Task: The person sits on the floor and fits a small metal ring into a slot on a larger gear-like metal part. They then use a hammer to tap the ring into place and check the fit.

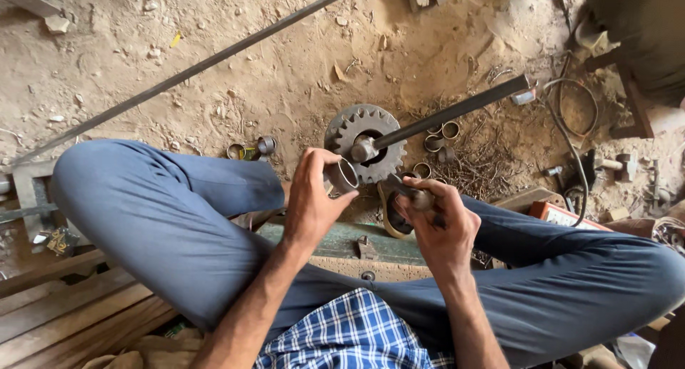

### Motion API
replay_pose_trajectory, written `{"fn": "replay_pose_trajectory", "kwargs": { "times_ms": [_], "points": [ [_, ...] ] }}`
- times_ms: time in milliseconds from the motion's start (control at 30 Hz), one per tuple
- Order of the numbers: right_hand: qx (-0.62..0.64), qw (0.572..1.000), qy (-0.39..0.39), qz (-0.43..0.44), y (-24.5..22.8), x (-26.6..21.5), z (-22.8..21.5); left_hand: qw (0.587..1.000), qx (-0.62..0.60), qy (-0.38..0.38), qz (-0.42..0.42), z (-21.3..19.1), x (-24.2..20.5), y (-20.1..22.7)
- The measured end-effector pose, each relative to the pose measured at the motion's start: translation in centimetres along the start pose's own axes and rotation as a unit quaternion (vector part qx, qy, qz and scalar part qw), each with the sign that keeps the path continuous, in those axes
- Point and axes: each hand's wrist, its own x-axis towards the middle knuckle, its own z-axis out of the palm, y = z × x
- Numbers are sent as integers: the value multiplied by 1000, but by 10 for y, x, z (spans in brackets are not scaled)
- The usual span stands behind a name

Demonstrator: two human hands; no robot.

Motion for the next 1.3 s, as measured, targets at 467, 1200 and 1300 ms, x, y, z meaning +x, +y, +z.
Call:
{"fn": "replay_pose_trajectory", "kwargs": {
  "times_ms": [467, 1200, 1300],
  "points": [
    [-86, 992, 13, -89, 34, -11, 1, 972, -107, 105, -181, 1, -16, -3],
    [-68, 980, 36, -185, 16, -13, 22, 998, 67, -5, 19, 25, -15, 7],
    [-99, 988, -44, -112, 19, -13, 26, 995, 89, -27, 24, 22, -15, 14]
  ]
}}
